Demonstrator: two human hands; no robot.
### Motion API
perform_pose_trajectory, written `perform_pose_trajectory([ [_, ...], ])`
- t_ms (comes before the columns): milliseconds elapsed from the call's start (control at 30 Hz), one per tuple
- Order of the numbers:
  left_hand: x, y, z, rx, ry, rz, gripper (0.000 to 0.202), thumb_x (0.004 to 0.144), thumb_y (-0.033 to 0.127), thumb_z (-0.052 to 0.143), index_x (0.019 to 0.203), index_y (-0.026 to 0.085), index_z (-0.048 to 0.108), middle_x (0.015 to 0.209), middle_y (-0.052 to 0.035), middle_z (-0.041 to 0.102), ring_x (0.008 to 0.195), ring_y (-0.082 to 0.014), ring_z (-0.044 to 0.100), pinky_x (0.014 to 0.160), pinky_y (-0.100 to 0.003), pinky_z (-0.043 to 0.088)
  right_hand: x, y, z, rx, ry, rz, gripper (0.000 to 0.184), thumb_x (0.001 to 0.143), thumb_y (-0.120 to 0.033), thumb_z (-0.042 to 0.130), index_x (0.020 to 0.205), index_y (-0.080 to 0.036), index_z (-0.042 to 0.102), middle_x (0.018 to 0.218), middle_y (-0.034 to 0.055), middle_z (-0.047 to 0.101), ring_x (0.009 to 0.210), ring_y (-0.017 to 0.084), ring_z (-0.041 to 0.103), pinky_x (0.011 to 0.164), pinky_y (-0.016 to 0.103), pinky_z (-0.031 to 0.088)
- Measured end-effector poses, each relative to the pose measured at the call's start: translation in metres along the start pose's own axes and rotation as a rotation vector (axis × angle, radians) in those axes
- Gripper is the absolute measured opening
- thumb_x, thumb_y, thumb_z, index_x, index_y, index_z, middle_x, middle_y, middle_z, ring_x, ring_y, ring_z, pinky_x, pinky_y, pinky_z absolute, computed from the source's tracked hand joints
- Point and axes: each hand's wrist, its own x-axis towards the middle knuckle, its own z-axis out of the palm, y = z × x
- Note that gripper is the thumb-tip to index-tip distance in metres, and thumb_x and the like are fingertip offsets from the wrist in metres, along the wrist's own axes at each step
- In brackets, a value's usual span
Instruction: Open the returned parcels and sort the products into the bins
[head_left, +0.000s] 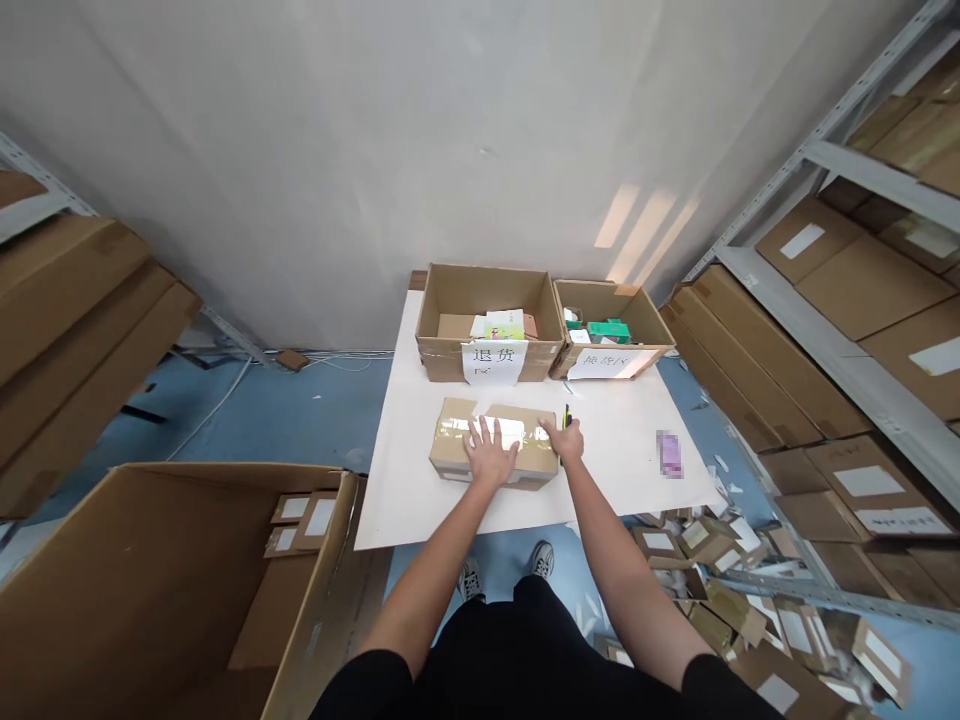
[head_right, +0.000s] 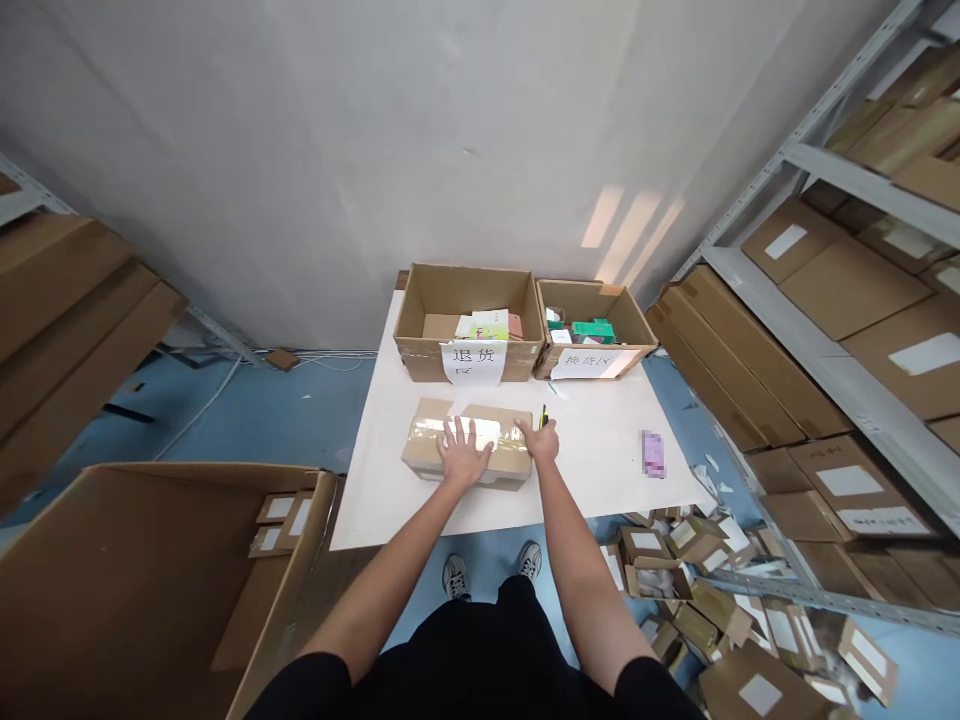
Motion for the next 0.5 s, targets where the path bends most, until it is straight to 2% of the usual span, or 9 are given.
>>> perform_pose_trajectory([
  [100,-0.022,0.023,0.009,-0.016,0.047,-0.022,0.083,0.101,0.067,0.033,0.168,0.019,0.028,0.177,-0.0150,0.013,0.162,-0.0460,0.000,0.126,-0.069,0.005,0.025,-0.001,-0.016,0.011,-0.022,-0.091,0.059,0.083,-0.072,0.071,0.110,-0.024,0.052,0.109,0.0164,0.074,0.101,0.031,0.073,0.076,0.033,0.055],
  [167,-0.028,0.027,0.011,-0.026,0.054,-0.017,0.082,0.102,0.065,0.034,0.169,0.018,0.027,0.178,-0.0157,0.011,0.162,-0.0465,-0.001,0.126,-0.070,0.007,0.028,0.014,-0.022,0.083,-0.031,-0.074,0.047,0.094,-0.069,0.059,0.106,-0.024,0.052,0.095,0.0110,0.074,0.083,0.026,0.074,0.069,0.030,0.054],
  [267,-0.026,0.026,0.009,-0.025,0.057,-0.009,0.082,0.102,0.064,0.035,0.169,0.018,0.025,0.178,-0.0153,0.010,0.162,-0.0465,-0.004,0.125,-0.072,0.009,0.015,0.046,-0.026,0.245,-0.104,-0.036,0.040,0.105,-0.062,0.038,0.097,-0.025,0.051,0.069,-0.0002,0.065,0.051,0.017,0.064,0.054,0.026,0.049],
  [333,-0.024,0.025,0.007,-0.017,0.072,0.008,0.080,0.102,0.062,0.035,0.170,0.021,0.023,0.178,-0.0128,0.010,0.162,-0.0439,-0.006,0.125,-0.073,0.009,0.004,0.062,-0.028,0.304,-0.181,-0.080,0.042,0.105,-0.060,0.035,0.088,-0.025,0.050,0.058,-0.0046,0.057,0.041,0.015,0.057,0.047,0.024,0.045],
  [400,-0.024,0.026,0.006,-0.015,0.083,0.027,0.076,0.103,0.060,0.034,0.170,0.024,0.022,0.178,-0.0102,0.010,0.163,-0.0410,-0.007,0.125,-0.072,0.007,-0.005,0.069,-0.031,0.305,-0.236,-0.125,0.045,0.105,-0.060,0.037,0.081,-0.024,0.049,0.052,-0.0058,0.053,0.037,0.013,0.054,0.043,0.023,0.041],
  [500,-0.025,0.027,0.005,-0.026,0.075,0.038,0.073,0.104,0.057,0.036,0.169,0.027,0.022,0.178,-0.0085,0.009,0.163,-0.0394,-0.007,0.125,-0.072,0.004,-0.007,0.062,-0.039,0.227,-0.306,-0.151,0.048,0.106,-0.060,0.039,0.079,-0.023,0.052,0.049,-0.0052,0.052,0.036,0.013,0.053,0.042,0.022,0.040],
])
